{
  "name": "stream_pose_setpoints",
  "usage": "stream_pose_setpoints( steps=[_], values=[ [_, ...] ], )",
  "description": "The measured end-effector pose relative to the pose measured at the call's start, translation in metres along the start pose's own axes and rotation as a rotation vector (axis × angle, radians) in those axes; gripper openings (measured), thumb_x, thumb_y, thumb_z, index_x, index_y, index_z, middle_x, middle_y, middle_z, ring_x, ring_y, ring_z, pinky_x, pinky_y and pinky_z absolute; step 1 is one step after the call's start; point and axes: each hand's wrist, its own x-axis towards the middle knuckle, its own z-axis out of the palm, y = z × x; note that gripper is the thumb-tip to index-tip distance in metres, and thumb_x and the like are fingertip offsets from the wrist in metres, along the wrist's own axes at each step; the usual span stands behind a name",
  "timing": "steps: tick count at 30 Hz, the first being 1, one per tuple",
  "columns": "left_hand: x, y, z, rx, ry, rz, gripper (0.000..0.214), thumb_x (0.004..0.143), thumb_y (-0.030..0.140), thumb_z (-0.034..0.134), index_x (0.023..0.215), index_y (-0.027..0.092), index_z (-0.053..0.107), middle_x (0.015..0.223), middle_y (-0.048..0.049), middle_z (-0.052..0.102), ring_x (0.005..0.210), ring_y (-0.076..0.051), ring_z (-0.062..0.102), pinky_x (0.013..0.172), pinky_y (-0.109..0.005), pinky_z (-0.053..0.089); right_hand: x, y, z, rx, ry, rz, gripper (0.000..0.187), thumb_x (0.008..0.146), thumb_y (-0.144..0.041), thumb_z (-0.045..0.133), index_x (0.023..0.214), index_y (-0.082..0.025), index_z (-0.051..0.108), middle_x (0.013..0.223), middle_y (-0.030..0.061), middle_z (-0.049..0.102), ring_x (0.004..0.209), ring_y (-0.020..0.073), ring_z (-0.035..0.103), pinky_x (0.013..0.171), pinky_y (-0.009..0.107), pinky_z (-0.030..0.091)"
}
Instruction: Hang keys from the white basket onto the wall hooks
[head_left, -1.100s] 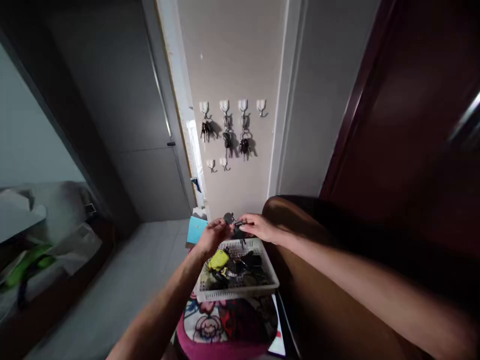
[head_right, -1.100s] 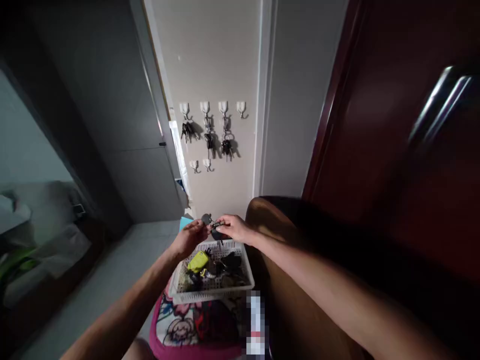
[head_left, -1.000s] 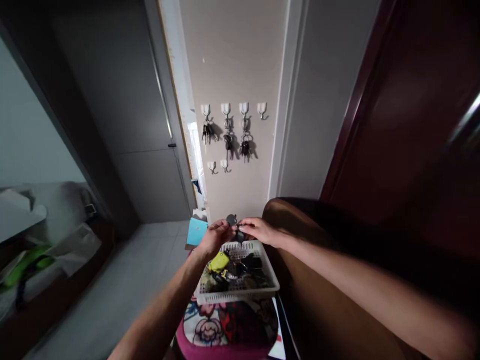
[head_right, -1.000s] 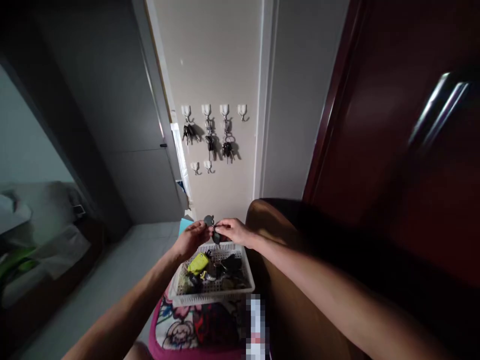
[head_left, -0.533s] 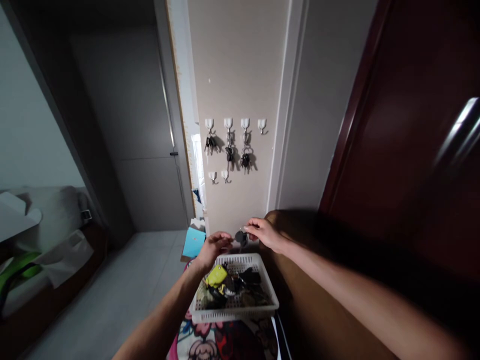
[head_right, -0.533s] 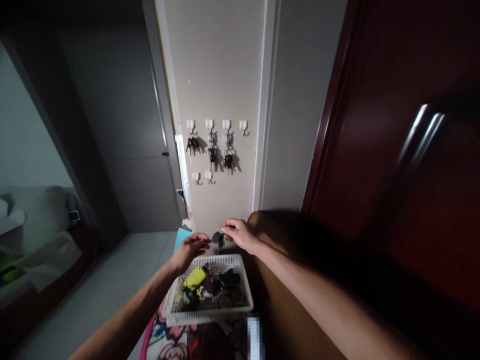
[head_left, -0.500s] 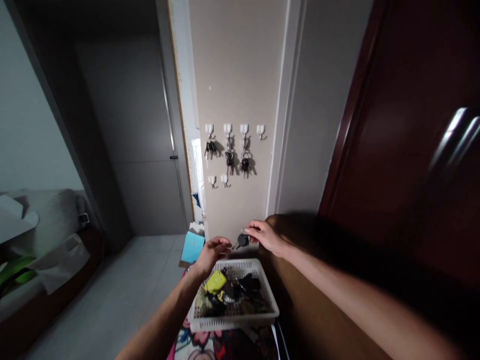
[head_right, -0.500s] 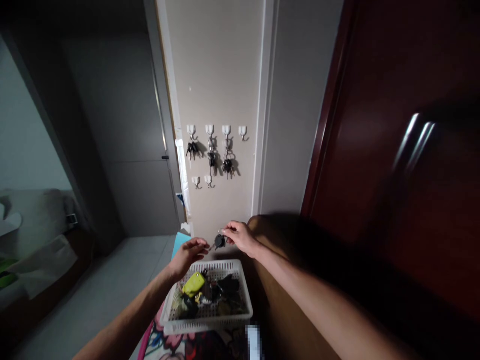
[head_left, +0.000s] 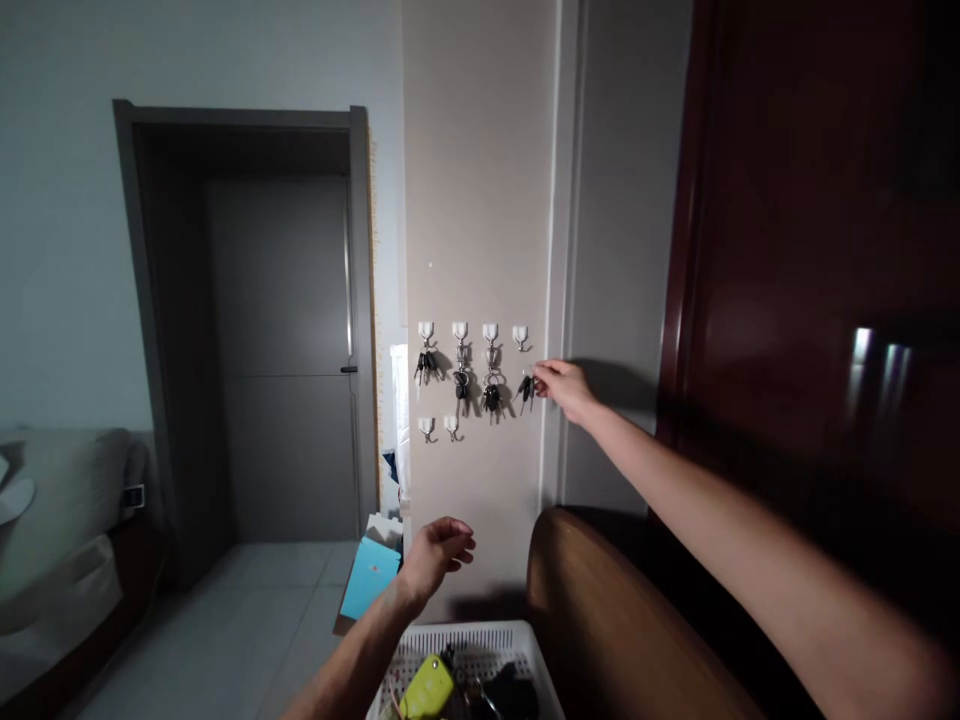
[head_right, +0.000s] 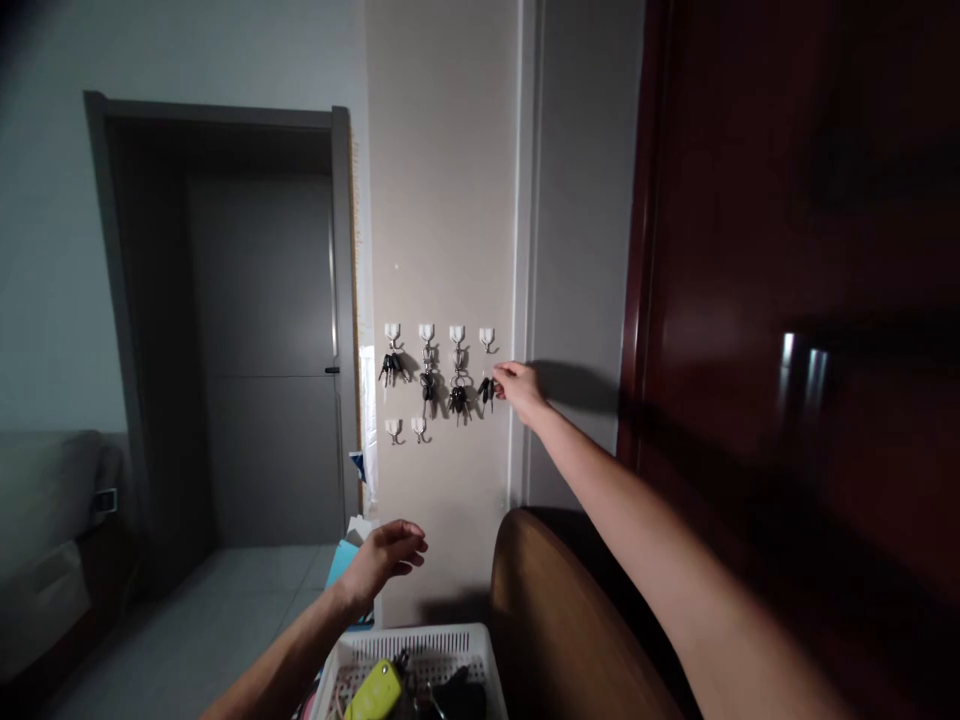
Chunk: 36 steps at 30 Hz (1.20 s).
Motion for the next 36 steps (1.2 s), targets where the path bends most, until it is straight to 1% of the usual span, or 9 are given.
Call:
stream_pose_setpoints(
  steps=[8,11,16,20,23,28,30,32,36],
  values=[
    [0.026,0.040,0.026,0.087,-0.077,0.148,0.010,0.055,0.016,0.048,0.064,0.012,0.048,0.057,0.0017,0.050,0.050,-0.006,0.046,0.049,-0.018,0.028,0.055,-0.002,0.017,-0.113,0.159,-0.028,0.006,0.063,-0.011,0.045,0.061,-0.013,0.050,0.047,-0.0040,0.045,0.036,0.0016,0.039,0.034,0.012,0.033],
    [0.030,0.044,0.032,0.087,-0.111,0.167,0.010,0.054,0.016,0.048,0.063,0.012,0.049,0.056,0.0022,0.048,0.049,-0.006,0.046,0.048,-0.018,0.028,0.067,0.004,0.022,-0.166,0.207,0.017,0.007,0.063,-0.011,0.045,0.064,-0.012,0.052,0.048,-0.0024,0.048,0.038,0.0030,0.042,0.037,0.014,0.036],
    [0.025,0.019,0.023,0.101,-0.092,0.109,0.011,0.054,0.018,0.049,0.064,0.012,0.050,0.057,0.0009,0.050,0.049,-0.006,0.045,0.047,-0.019,0.028,0.067,0.018,0.019,-0.237,0.212,0.058,0.014,0.063,-0.010,0.043,0.072,-0.010,0.054,0.056,0.0016,0.053,0.043,0.0060,0.047,0.041,0.017,0.038],
    [0.006,-0.020,0.014,0.073,-0.041,0.012,0.015,0.055,0.021,0.050,0.066,0.012,0.051,0.058,0.0003,0.052,0.049,-0.007,0.046,0.047,-0.018,0.030,0.030,0.036,0.011,-0.385,0.165,-0.134,0.021,0.062,-0.010,0.042,0.079,-0.012,0.054,0.071,0.0028,0.056,0.055,0.0072,0.050,0.049,0.019,0.040],
    [-0.016,-0.056,0.015,0.111,-0.051,-0.059,0.017,0.058,0.022,0.048,0.071,0.012,0.052,0.059,0.0001,0.052,0.051,-0.007,0.046,0.048,-0.019,0.032,-0.028,0.055,0.006,-0.534,-0.059,-0.195,0.021,0.059,-0.011,0.044,0.077,-0.014,0.055,0.072,0.0018,0.056,0.057,0.0076,0.049,0.054,0.020,0.038],
    [-0.048,-0.102,0.020,0.566,-0.174,-0.050,0.019,0.057,0.016,0.045,0.073,0.015,0.056,0.064,-0.0008,0.055,0.059,-0.011,0.046,0.056,-0.021,0.034,-0.146,0.091,-0.002,-0.729,-0.909,-0.007,0.014,0.051,-0.014,0.053,0.063,-0.017,0.059,0.058,-0.0017,0.057,0.051,0.0094,0.048,0.051,0.020,0.035],
    [-0.055,-0.110,0.020,0.761,-0.213,0.005,0.021,0.054,0.013,0.046,0.072,0.016,0.057,0.069,-0.0017,0.055,0.064,-0.013,0.046,0.060,-0.023,0.034,-0.183,0.106,-0.006,-0.823,-1.145,-0.004,0.015,0.050,-0.014,0.052,0.063,-0.018,0.060,0.057,-0.0013,0.057,0.053,0.0107,0.049,0.051,0.021,0.034],
    [-0.058,-0.114,0.020,0.878,-0.231,0.060,0.025,0.052,0.013,0.048,0.075,0.018,0.057,0.075,-0.0027,0.055,0.068,-0.015,0.046,0.062,-0.023,0.034,-0.209,0.119,-0.007,-0.924,-1.266,-0.037,0.016,0.049,-0.016,0.053,0.063,-0.018,0.060,0.059,0.0002,0.057,0.056,0.0124,0.049,0.051,0.021,0.034],
    [-0.057,-0.116,0.019,0.923,-0.239,0.092,0.030,0.052,0.017,0.051,0.081,0.019,0.056,0.078,-0.0034,0.054,0.070,-0.017,0.046,0.063,-0.024,0.034,-0.231,0.131,-0.006,-1.175,-1.337,-0.047,0.016,0.048,-0.018,0.053,0.062,-0.015,0.059,0.064,0.0050,0.056,0.064,0.0168,0.051,0.055,0.025,0.035]
  ],
)
